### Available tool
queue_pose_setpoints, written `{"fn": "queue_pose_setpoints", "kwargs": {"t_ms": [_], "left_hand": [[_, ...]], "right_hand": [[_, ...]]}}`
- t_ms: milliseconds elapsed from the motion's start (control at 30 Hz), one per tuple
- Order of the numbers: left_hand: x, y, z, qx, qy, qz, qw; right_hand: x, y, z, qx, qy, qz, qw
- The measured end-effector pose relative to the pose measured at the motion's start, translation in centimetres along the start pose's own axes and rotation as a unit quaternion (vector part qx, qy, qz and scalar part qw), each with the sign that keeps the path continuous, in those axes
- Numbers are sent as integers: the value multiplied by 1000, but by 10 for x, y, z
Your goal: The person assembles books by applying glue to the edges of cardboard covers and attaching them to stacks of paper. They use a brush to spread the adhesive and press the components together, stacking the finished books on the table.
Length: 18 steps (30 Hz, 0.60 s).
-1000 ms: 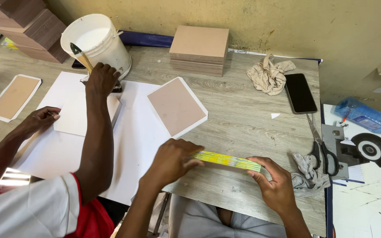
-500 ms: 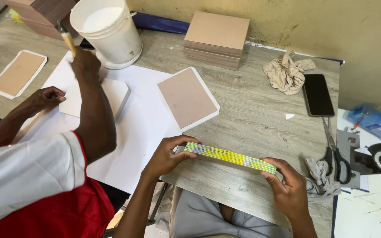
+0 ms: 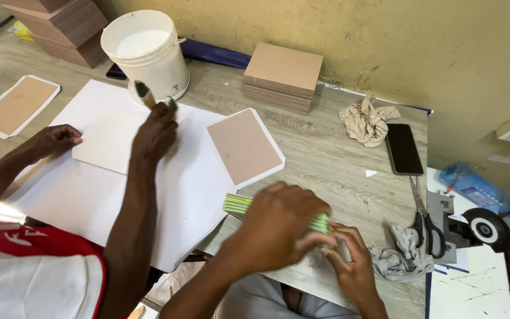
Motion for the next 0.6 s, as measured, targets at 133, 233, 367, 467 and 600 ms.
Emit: {"fn": "queue_pose_setpoints", "kwargs": {"t_ms": [133, 233, 367, 467, 600], "left_hand": [[23, -81, 2, 102, -45, -47, 993], [38, -98, 2, 129, -53, -8, 990], [55, -100, -7, 103, -37, -58, 992], [47, -91, -3, 89, -24, -80, 993], [34, -90, -2, 77, -26, -29, 996]], "right_hand": [[-29, -41, 115, -33, 63, -9, 997], [-4, -23, 61, -52, 119, 20, 991], [7, 15, 4, 70, 7, -4, 997], [23, 41, -42, 129, -33, 15, 991], [28, 40, -40, 43, 82, 36, 995]]}}
Point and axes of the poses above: each hand's wrist, its own x-axis towards the middle knuckle, its own y-axis out of the back of the hand, z = x × y, the point moved 1 cm from there along x, towards the middle knuckle, and after that the axes turned 15 degrees about y, right-handed, at the moved point
